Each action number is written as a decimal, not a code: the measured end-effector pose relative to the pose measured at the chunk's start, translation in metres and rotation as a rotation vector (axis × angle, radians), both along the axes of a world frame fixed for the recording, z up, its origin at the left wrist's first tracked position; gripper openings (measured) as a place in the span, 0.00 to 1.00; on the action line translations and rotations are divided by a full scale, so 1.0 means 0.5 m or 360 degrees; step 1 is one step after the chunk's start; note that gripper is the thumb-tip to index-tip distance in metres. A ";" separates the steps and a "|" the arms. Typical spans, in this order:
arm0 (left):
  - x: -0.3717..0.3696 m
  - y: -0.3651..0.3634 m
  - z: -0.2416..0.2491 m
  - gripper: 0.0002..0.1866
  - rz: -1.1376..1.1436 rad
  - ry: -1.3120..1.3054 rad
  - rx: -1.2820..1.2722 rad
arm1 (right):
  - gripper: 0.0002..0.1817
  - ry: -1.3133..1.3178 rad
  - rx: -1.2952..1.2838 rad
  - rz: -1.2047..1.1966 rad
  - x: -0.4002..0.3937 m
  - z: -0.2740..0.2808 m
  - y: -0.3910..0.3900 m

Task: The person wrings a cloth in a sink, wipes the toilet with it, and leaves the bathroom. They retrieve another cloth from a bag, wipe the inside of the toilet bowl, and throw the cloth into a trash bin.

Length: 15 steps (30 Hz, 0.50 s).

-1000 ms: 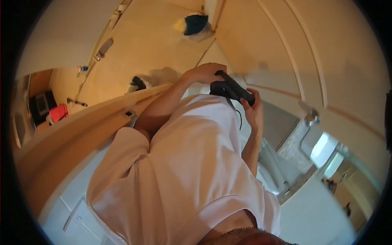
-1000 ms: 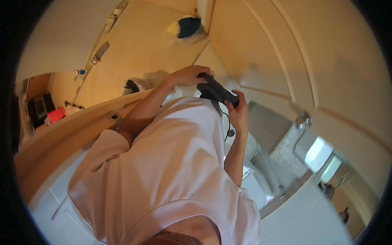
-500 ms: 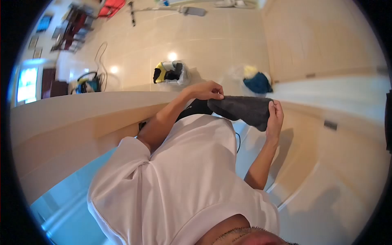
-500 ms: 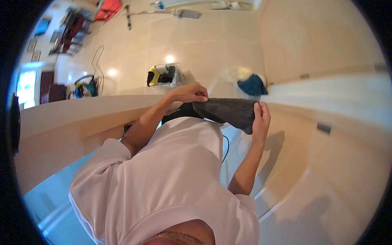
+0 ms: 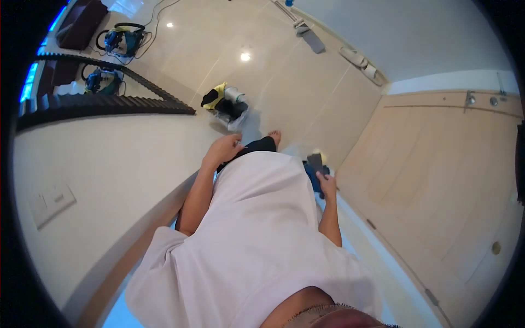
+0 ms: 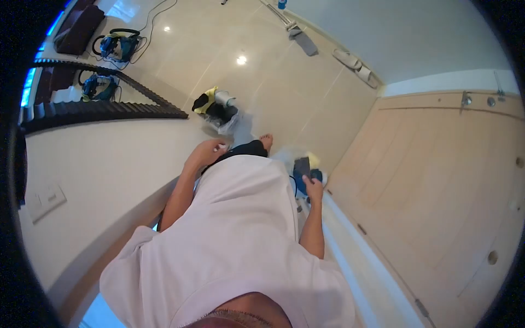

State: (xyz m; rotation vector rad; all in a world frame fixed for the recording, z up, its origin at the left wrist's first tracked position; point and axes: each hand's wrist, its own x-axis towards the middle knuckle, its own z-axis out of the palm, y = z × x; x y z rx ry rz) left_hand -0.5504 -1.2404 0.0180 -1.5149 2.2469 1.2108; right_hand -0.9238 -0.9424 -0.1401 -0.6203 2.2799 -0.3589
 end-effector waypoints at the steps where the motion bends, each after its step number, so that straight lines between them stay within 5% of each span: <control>1: 0.003 -0.001 0.009 0.19 0.0163 -0.0059 0.0061 | 0.23 -0.0218 0.0036 -0.0136 -0.020 0.012 0.006; 4: 0.013 -0.068 -0.052 0.19 0.0191 -0.0154 -0.0242 | 0.19 -0.0470 0.0032 -0.0372 -0.088 -0.032 0.006; 6: 0.022 -0.123 -0.141 0.19 0.0362 0.0166 -0.0305 | 0.17 -0.0489 0.0051 -0.0425 -0.161 -0.033 -0.041; 8: -0.003 -0.158 -0.167 0.17 0.0867 0.0609 -0.0090 | 0.15 -0.0282 -0.0116 -0.0390 -0.216 -0.005 -0.108; 9: 0.015 -0.161 -0.258 0.17 0.1207 0.0888 0.0235 | 0.14 -0.0323 -0.0162 -0.0527 -0.248 -0.018 -0.130; 12: -0.011 -0.120 -0.241 0.17 0.1870 0.0557 0.0479 | 0.14 -0.0360 -0.0185 -0.0529 -0.326 -0.007 -0.270; 15: -0.001 -0.006 -0.339 0.18 0.1991 0.0357 0.0570 | 0.15 -0.0330 -0.0081 -0.0319 -0.404 0.003 -0.376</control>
